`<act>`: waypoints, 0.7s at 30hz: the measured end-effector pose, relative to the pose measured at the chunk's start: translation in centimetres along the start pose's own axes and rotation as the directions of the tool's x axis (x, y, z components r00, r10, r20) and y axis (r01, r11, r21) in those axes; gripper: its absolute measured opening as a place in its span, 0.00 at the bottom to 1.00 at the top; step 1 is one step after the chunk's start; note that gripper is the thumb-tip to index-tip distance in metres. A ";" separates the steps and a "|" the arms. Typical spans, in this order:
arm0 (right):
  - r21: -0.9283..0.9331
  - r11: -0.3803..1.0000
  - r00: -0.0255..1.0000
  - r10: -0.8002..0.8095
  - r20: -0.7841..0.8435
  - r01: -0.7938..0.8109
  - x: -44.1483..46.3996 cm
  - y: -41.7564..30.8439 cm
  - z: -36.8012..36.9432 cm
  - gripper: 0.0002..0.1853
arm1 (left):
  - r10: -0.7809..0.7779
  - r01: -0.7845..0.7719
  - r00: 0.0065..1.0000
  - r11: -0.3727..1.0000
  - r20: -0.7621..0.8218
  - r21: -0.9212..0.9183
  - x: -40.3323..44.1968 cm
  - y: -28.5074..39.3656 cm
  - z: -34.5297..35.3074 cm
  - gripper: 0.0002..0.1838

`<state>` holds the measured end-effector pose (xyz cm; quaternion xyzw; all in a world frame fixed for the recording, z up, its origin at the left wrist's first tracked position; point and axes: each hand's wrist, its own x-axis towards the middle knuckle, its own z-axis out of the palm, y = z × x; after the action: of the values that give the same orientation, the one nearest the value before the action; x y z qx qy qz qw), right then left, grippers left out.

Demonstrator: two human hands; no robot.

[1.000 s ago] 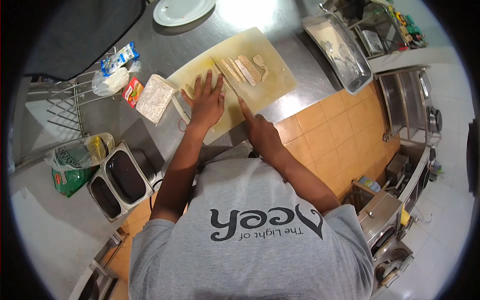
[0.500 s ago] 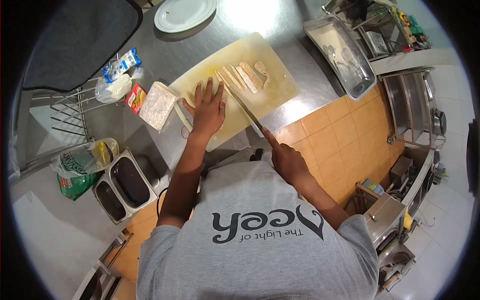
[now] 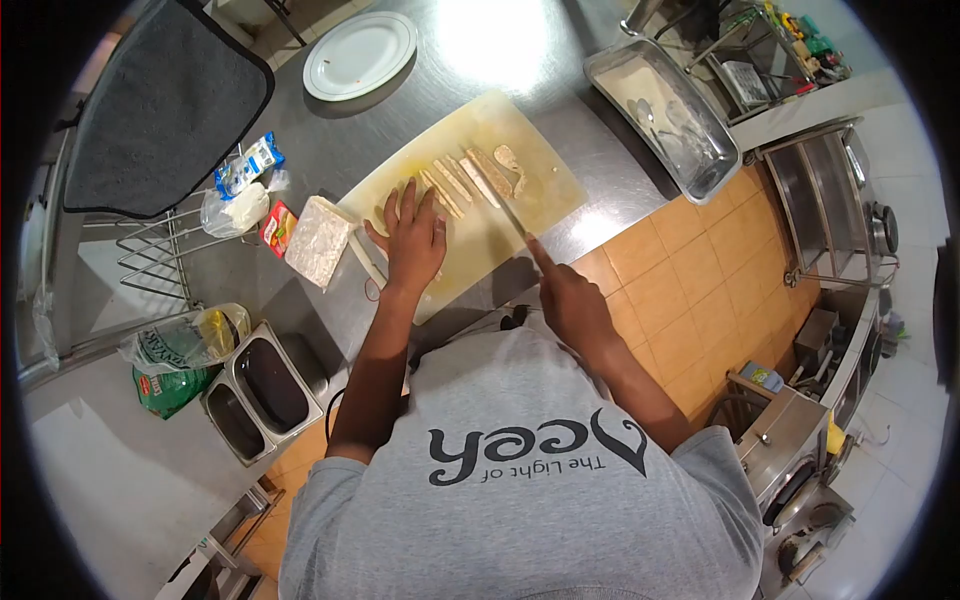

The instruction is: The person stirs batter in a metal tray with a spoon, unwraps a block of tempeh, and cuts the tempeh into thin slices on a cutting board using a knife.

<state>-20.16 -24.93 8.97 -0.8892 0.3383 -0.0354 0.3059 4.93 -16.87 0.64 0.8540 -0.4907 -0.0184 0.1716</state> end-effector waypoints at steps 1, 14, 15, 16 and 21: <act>-0.019 0.999 1.000 0.025 -0.016 -0.025 -0.1 0.2 -0.3 0.37 | 0.006 -0.006 1.000 1.000 -0.010 -0.015 0.2 0.3 0.0 0.26; -0.159 0.987 1.000 -0.001 -0.003 0.000 1.2 -0.6 0.0 0.41 | 0.177 -0.175 0.984 0.982 0.023 -0.072 0.8 3.2 0.6 0.25; -0.184 0.983 1.000 -0.008 0.004 0.008 1.3 -0.6 -0.2 0.42 | 0.185 -0.183 0.983 0.980 0.017 -0.074 1.0 3.2 0.5 0.25; -0.207 0.978 1.000 -0.011 0.016 0.015 1.3 -0.6 -0.3 0.42 | 0.191 -0.189 0.982 0.979 0.015 -0.077 1.0 3.2 0.5 0.25; -0.247 0.969 0.998 -0.001 0.056 0.015 1.7 0.3 -0.3 0.45 | 0.244 -0.241 0.969 0.967 0.037 -0.079 1.1 3.5 0.3 0.25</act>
<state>-19.13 -26.34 8.79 -0.9224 0.3279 0.0308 0.2018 2.55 -19.48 1.56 0.7800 -0.5944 -0.0353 0.1924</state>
